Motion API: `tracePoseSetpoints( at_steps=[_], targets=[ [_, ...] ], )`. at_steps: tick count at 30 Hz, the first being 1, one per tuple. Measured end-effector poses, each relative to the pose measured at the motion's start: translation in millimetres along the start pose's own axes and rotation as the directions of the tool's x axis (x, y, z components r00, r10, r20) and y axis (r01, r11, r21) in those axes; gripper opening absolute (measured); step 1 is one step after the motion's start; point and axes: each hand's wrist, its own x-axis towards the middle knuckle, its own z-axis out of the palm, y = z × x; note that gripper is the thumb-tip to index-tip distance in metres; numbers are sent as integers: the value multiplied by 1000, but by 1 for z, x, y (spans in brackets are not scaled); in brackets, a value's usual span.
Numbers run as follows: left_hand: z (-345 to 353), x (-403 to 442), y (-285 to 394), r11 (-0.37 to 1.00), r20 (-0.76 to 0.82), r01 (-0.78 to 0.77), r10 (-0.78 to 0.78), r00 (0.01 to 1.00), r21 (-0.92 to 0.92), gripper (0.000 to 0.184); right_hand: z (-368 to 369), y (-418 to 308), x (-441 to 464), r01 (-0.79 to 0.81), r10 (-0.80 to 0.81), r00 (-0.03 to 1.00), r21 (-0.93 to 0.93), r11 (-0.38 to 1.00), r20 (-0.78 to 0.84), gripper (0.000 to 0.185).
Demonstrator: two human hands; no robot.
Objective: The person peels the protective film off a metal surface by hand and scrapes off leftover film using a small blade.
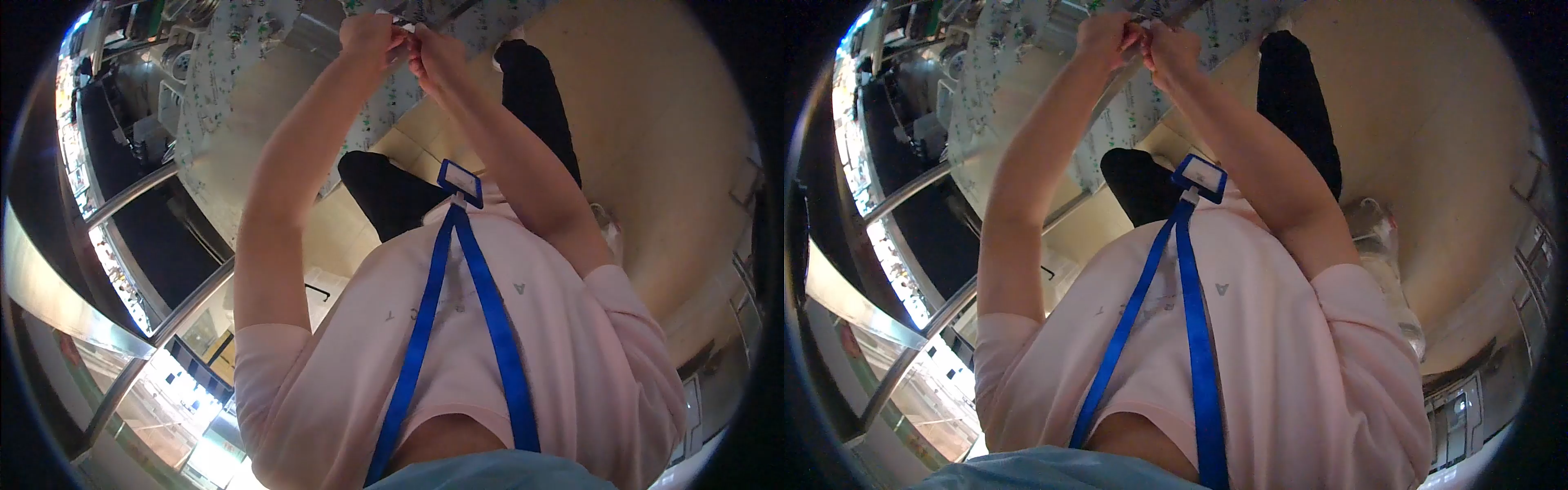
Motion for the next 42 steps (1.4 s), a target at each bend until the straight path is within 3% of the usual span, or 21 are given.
tracePoseSetpoints(
  at_steps=[2, 3, 4, 7, 10, 12, 14, 18, 20, 22, 25, 26, 27, 28, 29, 30, 31, 33, 34, 37, 42],
  targets=[
    [-8, -22, 21, 987, -75, 50, -62, 995, -152, 12, -6, -2, -9, -23, 25, 994, -23, 999, 110, 22],
    [-7, -30, 26, 825, -85, 180, -264, 961, -536, 11, -9, 3, -10, -51, 54, 989, -31, 998, 134, 23],
    [-6, -36, 29, 507, -9, 247, -449, 893, -826, 10, -11, 8, -14, -85, 90, 983, -39, 996, 157, 23],
    [-2, -45, 32, 545, -52, 208, -422, 905, -812, 11, -12, 12, -15, -104, 105, 986, -18, 994, 128, 23],
    [2, -42, 29, 421, 35, 169, -309, 951, -891, 15, -12, 9, -12, -52, 52, 997, 2, 999, 61, 22],
    [12, -18, -5, 888, -111, -179, 145, 983, -424, 15, -12, 5, -7, -22, 22, 999, -4, 1000, 33, 21],
    [26, 7, -39, 894, -118, -400, 383, 916, -201, 16, -13, 3, -4, -3, 3, 1000, -18, 1000, 16, 20],
    [35, 13, -44, 862, -244, -418, 357, 902, -285, 15, -10, -4, -8, -15, 15, 1000, -37, 999, -11, 25],
    [25, -6, -8, 824, -236, -210, 96, 967, -526, 14, -13, -1, -1, 25, -25, 1000, -9, 1000, 13, 24],
    [8, -33, 45, 373, 36, 171, -342, 939, -912, 13, -16, -2, 1, 64, -63, 998, -60, 996, 27, 23],
    [17, -17, 32, 162, 142, 218, -384, 912, -962, 11, -17, -8, 6, 73, -73, 997, -106, 992, 6, 23],
    [32, 4, 10, 558, -94, 81, -277, 956, -826, 12, -17, -13, 8, 67, -69, 998, -115, 991, -10, 23],
    [54, 34, -24, 845, -264, -76, -79, 961, -530, 14, -19, -21, 9, 78, -72, 996, -99, 992, 56, 24],
    [58, 46, -33, 828, -209, -149, 40, 977, -540, 12, -22, -32, 10, 93, -83, 989, -82, 992, 121, 24],
    [59, 55, -37, 799, -150, -215, 158, 976, -562, 12, -24, -38, 15, 109, -93, 986, -113, 988, 141, 24],
    [60, 63, -42, 486, 44, -71, 220, 974, -871, 8, -26, -44, 20, 126, -102, 982, -144, 982, 160, 25],
    [61, 66, -41, 102, 190, 165, 349, 917, -981, 6, -27, -46, 29, 134, -105, 985, -226, 965, 137, 25],
    [34, 20, 24, 235, 81, 94, -64, 995, -967, 11, -30, -44, 30, 110, -73, 989, -322, 940, 125, 26],
    [19, -7, 50, 313, -11, 75, -266, 964, -947, 14, -30, -42, 23, 89, -41, 989, -338, 937, 145, 26],
    [3, -40, 47, 251, 27, 112, -320, 947, -961, 13, -21, -36, -8, -4, 63, 982, -317, 948, 178, 26],
    [0, -54, 41, 324, 67, 219, -422, 904, -920, 12, -15, -11, -13, -202, 208, 976, -82, 976, 69, 24]
  ],
)
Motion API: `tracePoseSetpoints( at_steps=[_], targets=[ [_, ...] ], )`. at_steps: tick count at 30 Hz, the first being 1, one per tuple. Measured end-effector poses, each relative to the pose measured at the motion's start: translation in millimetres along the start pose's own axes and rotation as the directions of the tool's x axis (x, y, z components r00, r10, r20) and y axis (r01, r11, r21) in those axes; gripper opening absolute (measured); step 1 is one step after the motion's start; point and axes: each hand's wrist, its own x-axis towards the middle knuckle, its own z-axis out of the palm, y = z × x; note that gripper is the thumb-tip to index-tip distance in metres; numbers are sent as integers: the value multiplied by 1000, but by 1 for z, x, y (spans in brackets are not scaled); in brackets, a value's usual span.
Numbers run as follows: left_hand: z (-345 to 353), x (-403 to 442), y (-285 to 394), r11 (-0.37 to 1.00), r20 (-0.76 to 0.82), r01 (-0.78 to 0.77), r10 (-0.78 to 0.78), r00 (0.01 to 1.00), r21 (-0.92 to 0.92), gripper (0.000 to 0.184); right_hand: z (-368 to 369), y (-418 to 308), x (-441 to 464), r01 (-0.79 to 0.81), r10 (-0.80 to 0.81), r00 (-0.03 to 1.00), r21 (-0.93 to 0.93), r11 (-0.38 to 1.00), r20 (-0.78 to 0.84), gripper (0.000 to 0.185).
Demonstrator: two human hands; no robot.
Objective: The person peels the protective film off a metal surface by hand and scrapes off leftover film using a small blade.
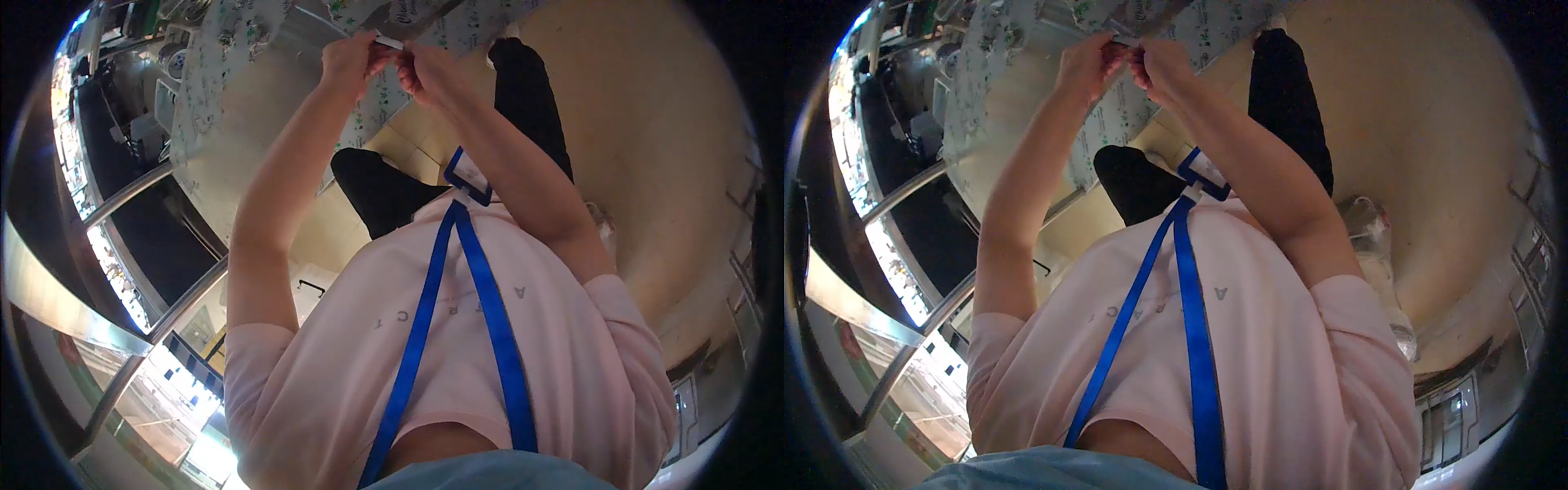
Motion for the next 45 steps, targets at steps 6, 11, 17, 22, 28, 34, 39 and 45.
tracePoseSetpoints(
  at_steps=[6, 11, 17, 22, 28, 34, 39, 45],
  targets=[
    [14, 14, 2, 998, 58, 20, -16, 998, -65, 14, 7, -5, -4, 127, -122, 990, 68, 990, -67, 21],
    [8, 48, -12, 847, 184, -308, 251, 950, 434, 16, 4, -2, 8, 171, -161, 984, 144, 975, -79, 18],
    [10, 61, -16, 909, 94, -209, 187, 978, 362, 14, 11, -9, 6, 180, -167, 975, 79, 981, -148, 19],
    [-13, 105, -47, 470, 352, -563, 465, 812, 679, 10, 8, -10, 12, 201, -198, 969, 10, 979, -145, 20],
    [27, 35, -6, 978, -113, -77, 100, 989, 196, 10, 4, -14, 14, 151, -163, 971, -81, 985, -173, 22],
    [37, 15, 9, 996, -171, 92, -88, 981, 15, 10, 5, -13, 19, 206, -204, 967, -1, 979, -152, 22],
    [7, 33, -13, 990, 116, -2, 19, 993, -144, 12, -4, -16, 12, 291, -298, 955, -239, 926, 9, 25],
    [-40, 24, 7, 920, 433, 76, 107, 895, -384, 25, 0, -34, -10, 487, -438, 870, -526, 697, 226, 33]
  ],
)
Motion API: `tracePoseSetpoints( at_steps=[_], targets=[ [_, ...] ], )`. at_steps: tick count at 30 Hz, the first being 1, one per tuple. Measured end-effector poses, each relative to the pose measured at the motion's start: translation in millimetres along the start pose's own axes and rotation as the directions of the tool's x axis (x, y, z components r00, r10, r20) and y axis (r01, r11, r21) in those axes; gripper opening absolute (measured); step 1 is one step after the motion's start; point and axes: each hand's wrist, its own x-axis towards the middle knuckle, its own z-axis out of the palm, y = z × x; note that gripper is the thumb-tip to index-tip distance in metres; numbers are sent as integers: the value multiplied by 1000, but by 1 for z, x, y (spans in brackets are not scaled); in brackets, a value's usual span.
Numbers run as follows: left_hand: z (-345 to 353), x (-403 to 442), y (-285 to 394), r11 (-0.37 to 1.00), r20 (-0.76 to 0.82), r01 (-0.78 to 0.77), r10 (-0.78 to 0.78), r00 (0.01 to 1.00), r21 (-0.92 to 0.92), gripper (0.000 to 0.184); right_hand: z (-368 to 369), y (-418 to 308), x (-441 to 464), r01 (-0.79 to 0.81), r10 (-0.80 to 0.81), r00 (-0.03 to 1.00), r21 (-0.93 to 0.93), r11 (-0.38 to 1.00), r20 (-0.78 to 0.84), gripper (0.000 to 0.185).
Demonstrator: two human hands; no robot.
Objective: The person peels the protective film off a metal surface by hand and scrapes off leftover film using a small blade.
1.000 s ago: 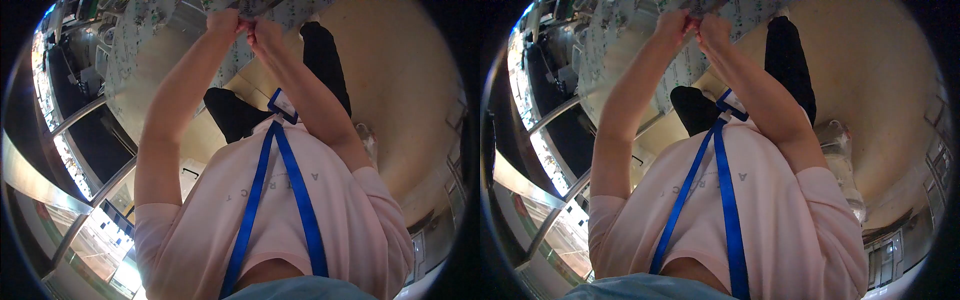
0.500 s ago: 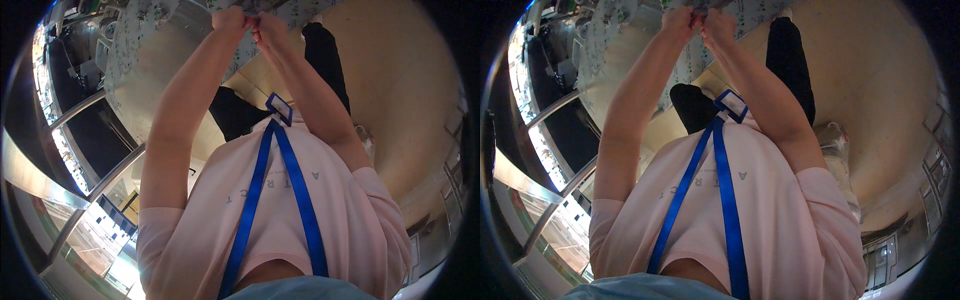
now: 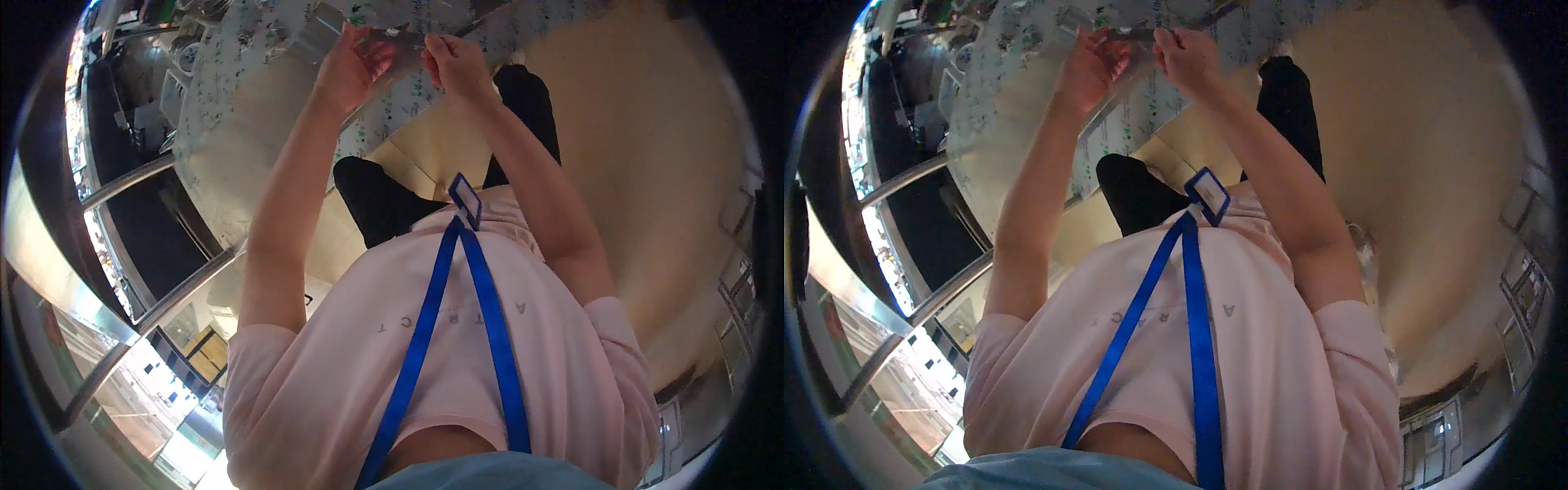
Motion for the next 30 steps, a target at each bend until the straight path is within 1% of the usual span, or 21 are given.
tracePoseSetpoints(
  at_steps=[1, 2, 4, 7, 8, 10, 13, 14, 16, 17, 19, 20, 21, 22, 23, 24, 25, 26, 28, 29, 30],
  targets=[
    [-2, -3, 8, 999, 54, -35, 35, 998, -2, 27, -1, -6, 0, 41, -35, 998, -121, 992, 50, 33],
    [-3, -4, 16, 992, 146, -75, 60, 988, 100, 29, -1, -10, 2, 90, -67, 992, -240, 967, 103, 34],
    [-2, -5, 32, 942, 325, -171, 71, 943, 290, 33, 2, -13, 9, 180, -133, 975, -285, 941, 178, 34],
    [1, 0, 49, 742, 338, -197, -42, 940, 640, 32, 7, -19, 14, 278, -192, 942, -317, 907, 276, 34],
    [0, 3, 54, 688, 331, -198, -65, 941, 698, 30, 9, -21, 15, 302, -204, 930, -322, 897, 305, 34],
    [-1, 9, 61, 567, 315, -199, -113, 942, 799, 25, 11, -27, 20, 251, -134, 933, -337, 908, 333, 33],
    [-2, 10, 66, 664, 256, -139, -81, 963, 734, 16, 14, -26, 27, 150, -32, 930, -297, 943, 365, 31],
    [-5, 11, 68, 719, 266, -141, -63, 962, 680, 17, 16, -26, 29, 112, -1, 926, -272, 956, 377, 31],
    [-12, 18, 71, 813, 285, -147, -24, 958, 563, 17, 22, -26, 26, 19, 34, 933, -143, 990, 358, 31],
    [-15, 21, 72, 812, 261, -149, -4, 965, 564, 17, 25, -26, 25, -27, 52, 935, -75, 997, 350, 31],
    [-19, 27, 72, 810, 215, -154, 36, 976, 566, 17, 32, -23, 24, -63, 69, 945, -30, 998, 319, 30],
    [-20, 27, 75, 829, 220, -173, 62, 974, 532, 17, 34, -21, 24, -82, 80, 949, -7, 997, 305, 29],
    [-22, 30, 76, 831, 214, -209, 111, 971, 516, 17, 34, -18, 24, -78, 75, 951, -2, 997, 300, 29],
    [-29, 36, 79, 805, 192, -276, 203, 960, 526, 18, 35, -16, 26, -74, 70, 952, 3, 997, 297, 29],
    [-41, 44, 83, 727, 149, -352, 330, 932, 590, 18, 35, -13, 26, -72, 67, 953, 7, 997, 294, 28],
    [-55, 51, 89, 613, 103, -394, 454, 885, 685, 19, 34, -9, 25, -83, 82, 956, -8, 996, 280, 28],
    [-70, 57, 96, 458, 73, -390, 569, 819, 799, 20, 32, -5, 23, -94, 97, 960, -26, 995, 264, 28],
    [-87, 63, 105, 267, 84, -324, 641, 763, 908, 20, 30, -1, 22, -104, 112, 962, -42, 994, 248, 28],
    [-117, 71, 117, -65, 134, -126, 724, 677, 990, 22, 29, 8, 19, -186, 186, 951, -24, 982, 247, 29],
    [-130, 72, 123, -160, 160, -62, 731, 664, 985, 23, 30, 9, 16, -226, 223, 943, -14, 974, 248, 29],
    [-143, 73, 126, -236, 186, -13, 731, 656, 972, 24, 34, 11, 12, -297, 288, 938, 22, 955, 191, 30]
  ],
)
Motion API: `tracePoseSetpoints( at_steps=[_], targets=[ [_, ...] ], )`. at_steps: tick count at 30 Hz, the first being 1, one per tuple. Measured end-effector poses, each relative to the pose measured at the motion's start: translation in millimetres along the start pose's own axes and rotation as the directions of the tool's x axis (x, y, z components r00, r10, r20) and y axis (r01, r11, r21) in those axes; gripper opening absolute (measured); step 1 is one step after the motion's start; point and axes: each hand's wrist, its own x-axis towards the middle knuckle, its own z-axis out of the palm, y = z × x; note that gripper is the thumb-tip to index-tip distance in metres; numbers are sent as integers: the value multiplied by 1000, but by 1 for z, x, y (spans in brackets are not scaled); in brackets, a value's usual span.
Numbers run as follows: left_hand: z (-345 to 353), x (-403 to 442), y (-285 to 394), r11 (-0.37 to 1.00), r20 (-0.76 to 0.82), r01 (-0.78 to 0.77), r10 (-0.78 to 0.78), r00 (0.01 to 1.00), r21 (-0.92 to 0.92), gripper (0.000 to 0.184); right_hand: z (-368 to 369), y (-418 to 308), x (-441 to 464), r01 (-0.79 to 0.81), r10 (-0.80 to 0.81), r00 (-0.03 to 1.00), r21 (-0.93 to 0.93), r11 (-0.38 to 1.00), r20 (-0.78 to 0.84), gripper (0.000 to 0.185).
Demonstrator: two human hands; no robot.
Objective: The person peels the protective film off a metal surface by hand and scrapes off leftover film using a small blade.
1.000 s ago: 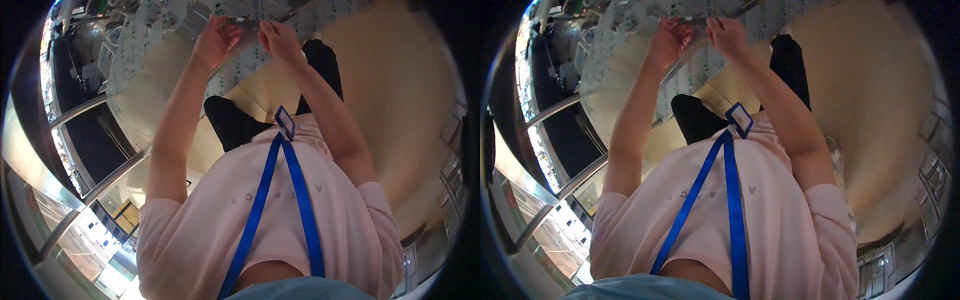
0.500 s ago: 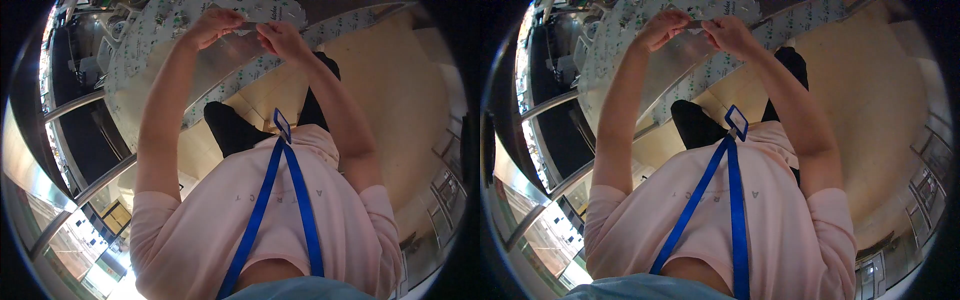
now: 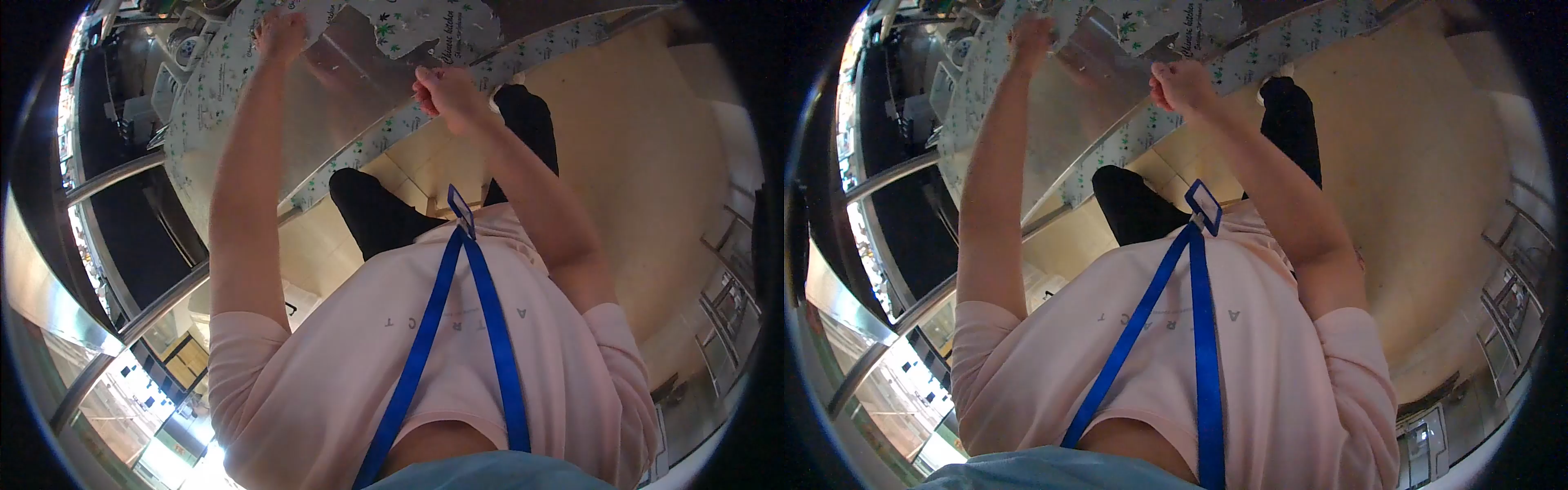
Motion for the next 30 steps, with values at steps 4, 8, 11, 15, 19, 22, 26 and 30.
tracePoseSetpoints(
  at_steps=[4, 8, 11, 15, 19, 22, 26, 30],
  targets=[
    [2, -5, -26, 994, -164, 67, -80, 983, -83, 29, 16, 11, -4, -131, 160, 980, 221, 966, -121, 30],
    [-13, -34, 25, 920, -1, 221, -233, 972, 325, 21, 19, 16, -5, -172, 238, 964, 401, 900, -120, 28],
    [8, -81, 63, 756, 539, 526, -276, 796, -390, 20, 18, 20, -4, -221, 293, 953, 492, 842, -74, 25],
    [-11, -120, 161, 365, 746, 829, -378, 548, -424, 19, 18, 22, 4, -206, 313, 943, 536, 818, -116, 18],
    [15, -119, 157, -35, 772, 827, -383, 508, -561, 11, 24, 12, 5, -211, 388, 906, 609, 764, -172, 17],
    [11, -118, 171, -36, 739, 829, -476, 477, -558, 11, 30, 13, 1, -160, 363, 913, 658, 736, -184, 21],
    [12, -113, 176, 61, 693, 860, -564, 449, -507, 13, 22, 18, -22, 156, -229, 953, -327, 932, -200, 20],
    [10, -110, 182, 99, 664, 874, -611, 430, -475, 16, 7, 26, -2, 338, -908, 231, -904, -262, 349, 9]
  ],
)
